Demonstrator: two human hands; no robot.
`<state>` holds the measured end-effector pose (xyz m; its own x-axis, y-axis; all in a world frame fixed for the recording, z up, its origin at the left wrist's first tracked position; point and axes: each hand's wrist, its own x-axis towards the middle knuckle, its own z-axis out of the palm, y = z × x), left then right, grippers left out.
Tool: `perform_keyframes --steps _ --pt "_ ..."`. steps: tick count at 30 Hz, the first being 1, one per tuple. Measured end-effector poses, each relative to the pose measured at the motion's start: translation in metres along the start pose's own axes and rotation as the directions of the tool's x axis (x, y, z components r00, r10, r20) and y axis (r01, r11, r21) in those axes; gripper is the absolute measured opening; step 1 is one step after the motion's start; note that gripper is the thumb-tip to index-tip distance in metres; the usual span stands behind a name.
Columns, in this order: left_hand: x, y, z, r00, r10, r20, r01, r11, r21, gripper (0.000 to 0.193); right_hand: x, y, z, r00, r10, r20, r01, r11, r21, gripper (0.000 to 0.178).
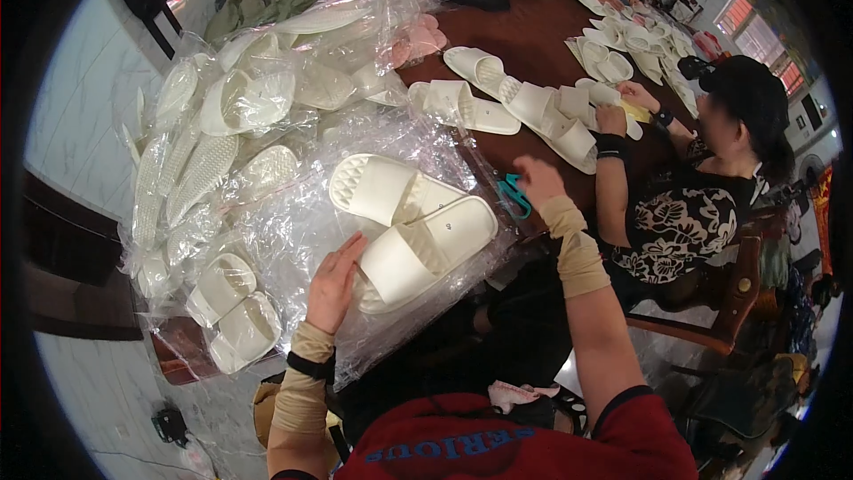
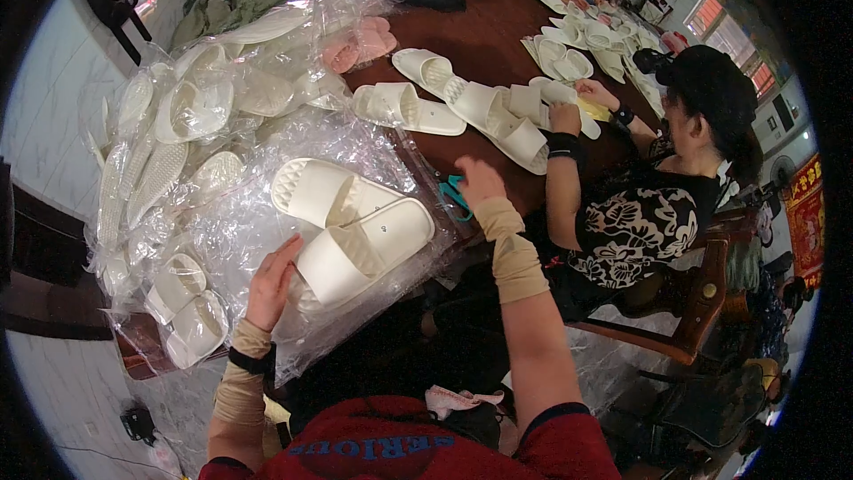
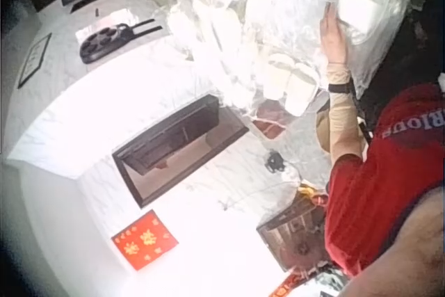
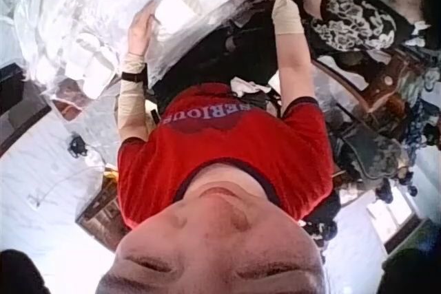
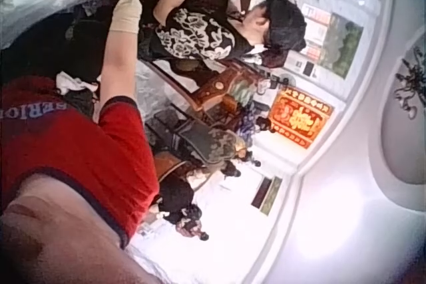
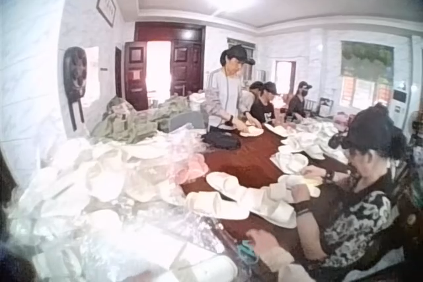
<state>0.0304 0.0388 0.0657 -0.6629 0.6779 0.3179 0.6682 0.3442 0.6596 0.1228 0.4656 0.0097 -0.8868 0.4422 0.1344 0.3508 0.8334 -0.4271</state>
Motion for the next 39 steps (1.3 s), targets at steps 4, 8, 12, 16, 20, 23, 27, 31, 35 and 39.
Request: perform_keyframes --steps 4,8,12,16,20,23,27,31,35,39 --pt "-0.002 -0.024 0.013 0.995 0.082 -0.054 -0.074 0.988 0.133 0.039 -0.026 -0.036 0.004 0.996 -0.009 0.094 0.032 0.968 -0.248 0.060" --pt "0.001 -0.023 0.012 0.997 0.000 -0.076 0.011 0.989 0.147 0.026 -0.021 0.006 -0.007 1.000 0.020 -0.007 -0.020 0.997 -0.072 0.048" --pt "-0.001 -0.029 0.013 0.998 0.011 -0.065 0.003 0.978 0.210 0.019 -0.027 0.010 -0.028 0.991 0.132 0.017 -0.132 0.964 0.229 0.049" --pt "-0.002 -0.020 0.006 1.000 0.015 -0.025 -0.003 0.904 0.427 0.014 -0.049 -0.079 -0.063 0.996 0.091 0.011 -0.080 0.807 0.584 0.056" --pt "-0.001 -0.026 0.004 0.999 0.009 -0.034 0.009 0.874 0.486 0.014 -0.090 -0.179 -0.063 0.908 -0.417 0.049 0.332 0.784 0.524 0.063" --pt "0.000 -0.027 -0.004 0.999 0.041 -0.031 -0.022 0.889 0.458 0.014 -0.114 -0.224 -0.044 0.848 -0.516 0.119 0.424 0.796 0.432 0.064" --pt "0.009 -0.021 -0.033 0.961 0.038 -0.273 0.074 0.919 0.386 0.011 -0.107 -0.225 -0.032 0.842 -0.521 0.141 0.496 0.849 0.179 0.060" --pt "0.014 -0.010 -0.046 0.955 0.019 -0.296 0.078 0.948 0.310 0.011 -0.096 -0.245 -0.033 0.799 -0.582 0.155 0.592 0.806 -0.027 0.057" --pt "0.016 0.005 -0.046 0.949 0.036 -0.312 0.065 0.950 0.306 0.013 -0.090 -0.265 -0.025 0.787 -0.587 0.190 0.610 0.788 -0.089 0.050" --pt "0.012 -0.005 -0.045 0.930 0.042 -0.366 0.055 0.966 0.251 0.010 -0.087 -0.266 -0.008 0.772 -0.613 0.169 0.628 0.777 -0.050 0.045"
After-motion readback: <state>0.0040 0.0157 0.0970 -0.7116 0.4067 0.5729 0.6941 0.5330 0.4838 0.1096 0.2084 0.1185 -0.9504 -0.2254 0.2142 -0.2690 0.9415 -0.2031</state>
